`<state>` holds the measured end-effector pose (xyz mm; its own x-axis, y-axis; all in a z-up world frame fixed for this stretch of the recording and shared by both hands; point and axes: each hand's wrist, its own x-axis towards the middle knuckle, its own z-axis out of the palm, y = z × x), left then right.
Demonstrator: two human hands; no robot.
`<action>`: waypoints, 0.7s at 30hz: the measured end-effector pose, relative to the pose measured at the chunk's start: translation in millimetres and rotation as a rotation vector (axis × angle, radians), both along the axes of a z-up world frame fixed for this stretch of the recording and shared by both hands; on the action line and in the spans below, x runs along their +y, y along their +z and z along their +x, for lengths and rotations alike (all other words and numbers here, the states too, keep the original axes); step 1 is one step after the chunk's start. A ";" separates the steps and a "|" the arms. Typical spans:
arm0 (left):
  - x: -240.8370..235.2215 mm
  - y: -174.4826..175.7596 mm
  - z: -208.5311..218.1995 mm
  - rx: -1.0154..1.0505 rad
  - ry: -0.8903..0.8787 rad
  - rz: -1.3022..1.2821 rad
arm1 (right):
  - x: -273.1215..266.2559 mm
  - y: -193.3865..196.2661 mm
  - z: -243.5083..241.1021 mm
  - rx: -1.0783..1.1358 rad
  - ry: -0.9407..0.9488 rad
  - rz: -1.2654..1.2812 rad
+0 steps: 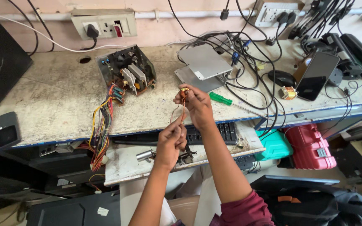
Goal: The person works at a cluttered electronics workbench, manipulating a small cylindrical component with copper windings. They repeatedly twist and adjust the attached wires with both hands, occasionally picking up and setting down a screwdriver. The task appears to be focused on repairing or assembling the small electronic part.
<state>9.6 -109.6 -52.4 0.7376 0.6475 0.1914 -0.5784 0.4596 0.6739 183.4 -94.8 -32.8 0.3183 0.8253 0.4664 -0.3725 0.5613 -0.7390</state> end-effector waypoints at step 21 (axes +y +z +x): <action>-98.8 9.8 -16.4 0.453 0.471 0.545 | 2.1 0.5 1.0 -0.028 -0.089 -0.022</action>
<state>-6.9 -208.4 -42.6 0.4953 0.8089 0.3169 -0.2487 -0.2176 0.9438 184.4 -92.8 -32.3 0.3775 0.8044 0.4586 -0.3007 0.5749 -0.7609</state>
